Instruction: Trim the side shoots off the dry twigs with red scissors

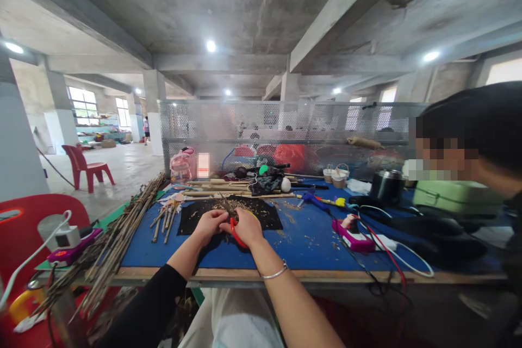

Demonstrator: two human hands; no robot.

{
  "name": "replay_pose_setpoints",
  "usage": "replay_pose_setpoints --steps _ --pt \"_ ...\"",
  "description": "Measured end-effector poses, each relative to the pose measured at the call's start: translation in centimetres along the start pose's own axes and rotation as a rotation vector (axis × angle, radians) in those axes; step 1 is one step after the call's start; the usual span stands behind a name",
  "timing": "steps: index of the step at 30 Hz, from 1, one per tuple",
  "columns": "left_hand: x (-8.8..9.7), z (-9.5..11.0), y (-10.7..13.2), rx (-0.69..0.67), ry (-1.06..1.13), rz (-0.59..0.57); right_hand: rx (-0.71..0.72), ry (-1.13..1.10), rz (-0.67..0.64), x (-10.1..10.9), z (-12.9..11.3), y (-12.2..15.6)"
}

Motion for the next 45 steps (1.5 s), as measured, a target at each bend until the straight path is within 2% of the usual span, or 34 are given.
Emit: replay_pose_setpoints --steps 8,18,23,27,35,41,45 --pt "0.08 -0.31 -0.38 -0.024 -0.046 0.035 -0.065 0.057 -0.054 -0.24 0.19 -0.15" --pt "0.04 -0.1 -0.34 -0.034 -0.037 0.037 -0.099 0.039 -0.055 -0.19 0.32 -0.17" --pt "0.03 -0.08 -0.33 -0.034 0.058 -0.02 -0.029 -0.002 -0.015 -0.25 0.21 -0.12" --pt "0.08 -0.27 -0.43 -0.049 0.052 -0.06 0.039 -0.045 0.017 -0.54 0.34 -0.15" --pt "-0.11 -0.41 -0.27 0.001 0.001 -0.151 -0.007 -0.046 0.034 -0.66 0.44 -0.25" --pt "-0.1 -0.57 -0.21 0.02 -0.015 -0.142 0.02 -0.038 0.02 -0.29 0.12 -0.2" --pt "-0.02 -0.67 -0.32 0.011 -0.023 -0.147 -0.047 -0.007 -0.029 -0.14 0.12 -0.18"
Point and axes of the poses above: each hand's wrist, its own y-axis away from the middle knuckle, its own x-axis out of the back of the hand, z = x × y, the point moved 1 cm from there along -y, towards the middle knuckle, and after that the axes turned 1 degree about y, right-handed, at the moved point
